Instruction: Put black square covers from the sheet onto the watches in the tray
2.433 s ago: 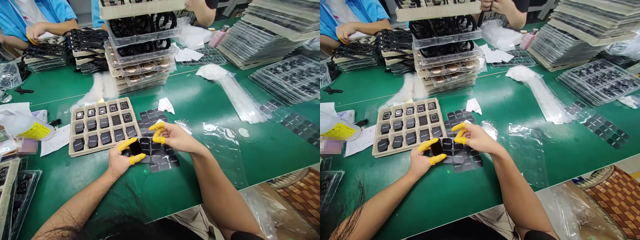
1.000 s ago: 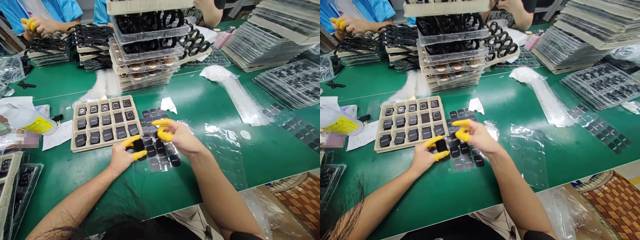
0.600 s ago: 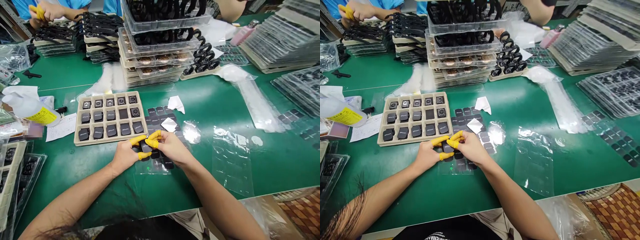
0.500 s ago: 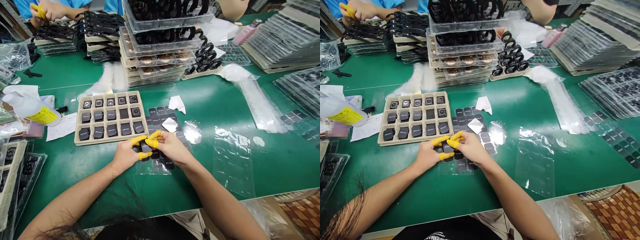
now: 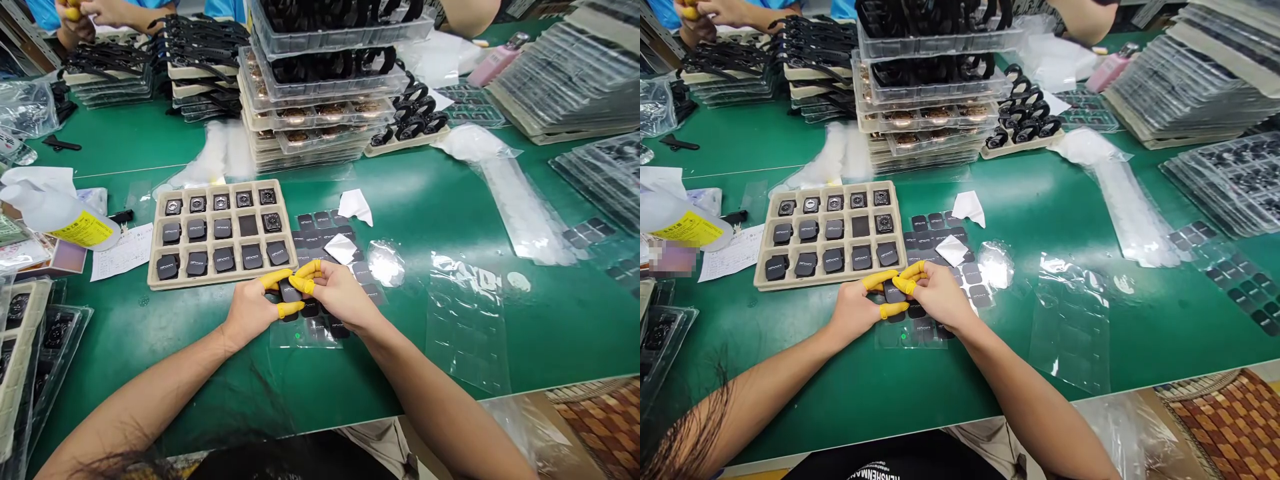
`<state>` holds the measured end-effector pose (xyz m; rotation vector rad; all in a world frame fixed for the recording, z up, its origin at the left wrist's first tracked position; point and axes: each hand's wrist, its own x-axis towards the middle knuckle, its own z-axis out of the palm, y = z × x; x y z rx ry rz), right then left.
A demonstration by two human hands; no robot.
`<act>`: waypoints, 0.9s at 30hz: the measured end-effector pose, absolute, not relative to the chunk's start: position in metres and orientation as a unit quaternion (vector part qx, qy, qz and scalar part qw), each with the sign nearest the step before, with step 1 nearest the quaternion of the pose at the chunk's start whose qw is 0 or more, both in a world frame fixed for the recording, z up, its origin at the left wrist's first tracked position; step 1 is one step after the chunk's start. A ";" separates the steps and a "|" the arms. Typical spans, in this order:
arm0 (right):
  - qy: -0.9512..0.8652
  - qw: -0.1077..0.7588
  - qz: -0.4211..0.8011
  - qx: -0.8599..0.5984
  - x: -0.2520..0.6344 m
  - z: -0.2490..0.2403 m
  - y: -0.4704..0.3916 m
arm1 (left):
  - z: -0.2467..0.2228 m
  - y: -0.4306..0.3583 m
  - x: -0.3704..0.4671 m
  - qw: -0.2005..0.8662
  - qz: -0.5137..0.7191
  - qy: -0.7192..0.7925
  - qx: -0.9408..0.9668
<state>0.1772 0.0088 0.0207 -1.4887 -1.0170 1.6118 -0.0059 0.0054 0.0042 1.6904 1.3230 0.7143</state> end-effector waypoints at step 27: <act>-0.459 0.323 0.578 -0.592 0.184 0.013 0.008 | 0.008 0.004 -0.004 0.440 0.309 0.545 0.644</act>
